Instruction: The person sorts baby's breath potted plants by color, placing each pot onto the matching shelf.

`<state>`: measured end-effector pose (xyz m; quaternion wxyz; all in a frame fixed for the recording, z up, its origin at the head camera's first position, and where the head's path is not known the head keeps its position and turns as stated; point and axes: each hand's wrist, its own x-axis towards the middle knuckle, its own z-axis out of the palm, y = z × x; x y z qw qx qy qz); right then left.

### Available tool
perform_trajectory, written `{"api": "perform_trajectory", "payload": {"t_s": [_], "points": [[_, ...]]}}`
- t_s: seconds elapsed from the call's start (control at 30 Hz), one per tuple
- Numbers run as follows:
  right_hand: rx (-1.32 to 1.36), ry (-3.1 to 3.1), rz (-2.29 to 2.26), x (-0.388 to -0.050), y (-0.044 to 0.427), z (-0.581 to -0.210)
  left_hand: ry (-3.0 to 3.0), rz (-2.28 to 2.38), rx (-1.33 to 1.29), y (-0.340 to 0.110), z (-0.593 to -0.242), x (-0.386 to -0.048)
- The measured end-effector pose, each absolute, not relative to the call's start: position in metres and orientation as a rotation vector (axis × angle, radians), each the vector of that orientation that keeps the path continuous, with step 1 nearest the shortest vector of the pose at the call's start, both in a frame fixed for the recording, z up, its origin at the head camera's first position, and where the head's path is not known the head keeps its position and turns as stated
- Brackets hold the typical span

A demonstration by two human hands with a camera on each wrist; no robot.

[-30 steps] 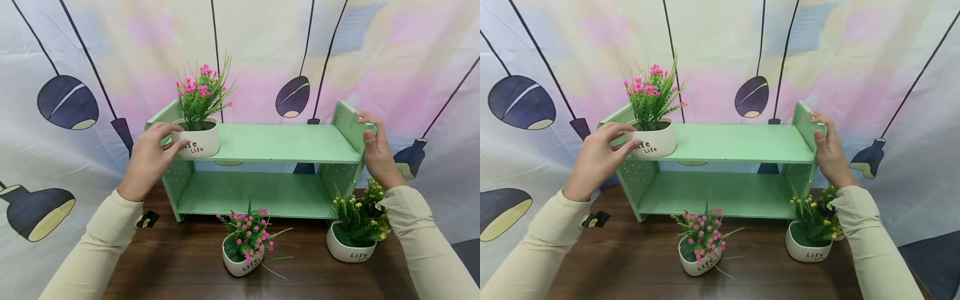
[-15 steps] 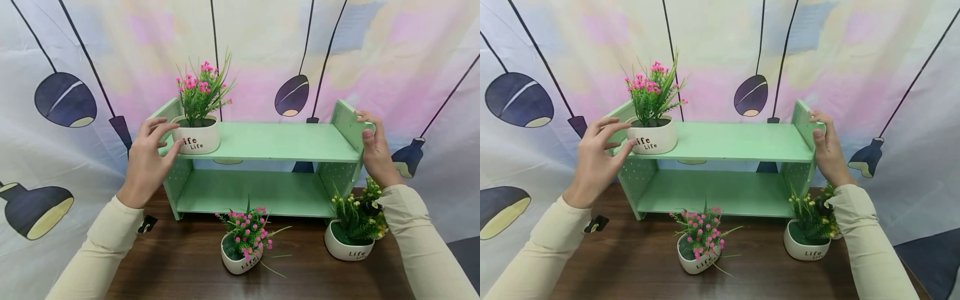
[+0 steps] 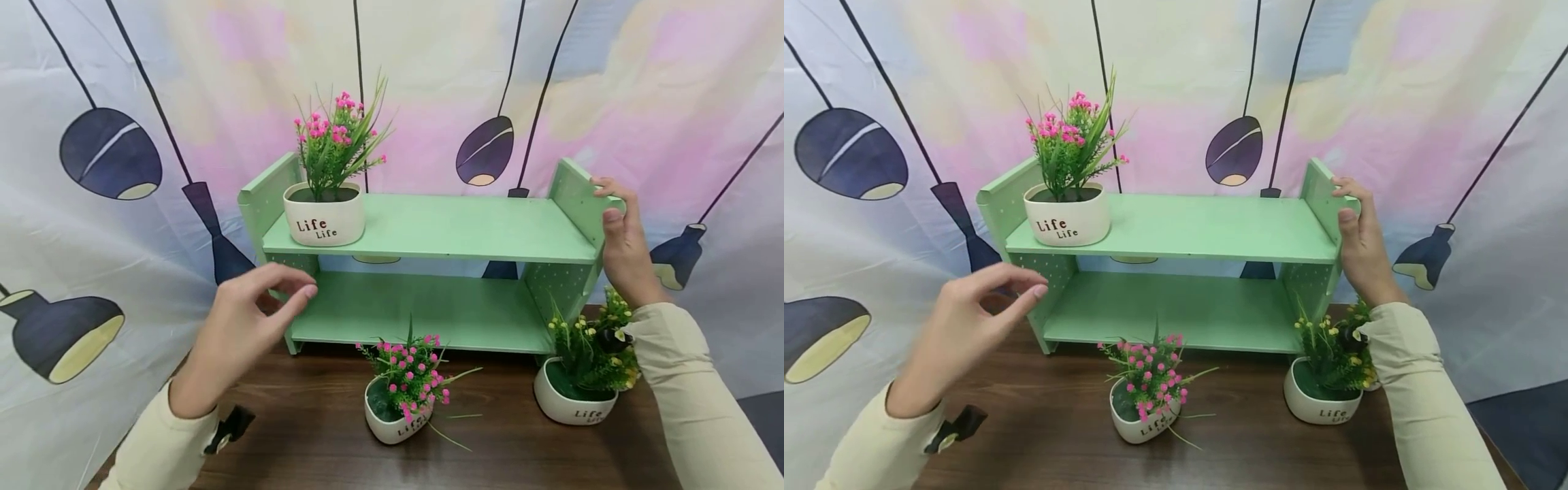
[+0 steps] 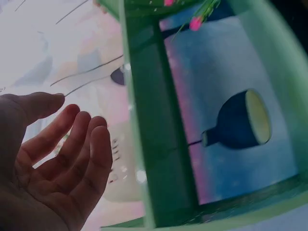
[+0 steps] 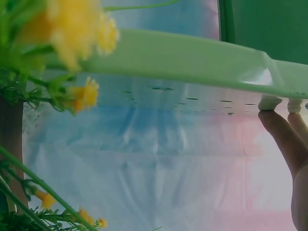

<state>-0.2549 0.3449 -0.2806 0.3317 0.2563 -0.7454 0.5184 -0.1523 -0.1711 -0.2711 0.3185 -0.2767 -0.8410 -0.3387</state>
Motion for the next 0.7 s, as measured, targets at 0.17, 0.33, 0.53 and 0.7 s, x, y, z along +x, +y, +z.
{"api": "perform_trajectory", "payload": {"t_s": [0.17, 0.33, 0.53, 0.7], "points": [[0.672, -1.933, 1.357, -0.255, 0.346, -0.282, -2.334, -0.868, -0.738, -0.165, -0.303, -0.143], [0.666, -1.927, 1.352, -0.255, 0.348, -0.283, -2.483, -0.81, -0.68, -0.154, -0.334, -0.14], [0.672, -1.927, 1.348, -0.257, 0.347, -0.283, -2.642, -0.842, -0.626, -0.139, -0.365, -0.133], [0.677, -1.921, 1.365, -0.257, 0.346, -0.282, -2.698, -0.935, -0.644, -0.128, -0.387, -0.127]]}}
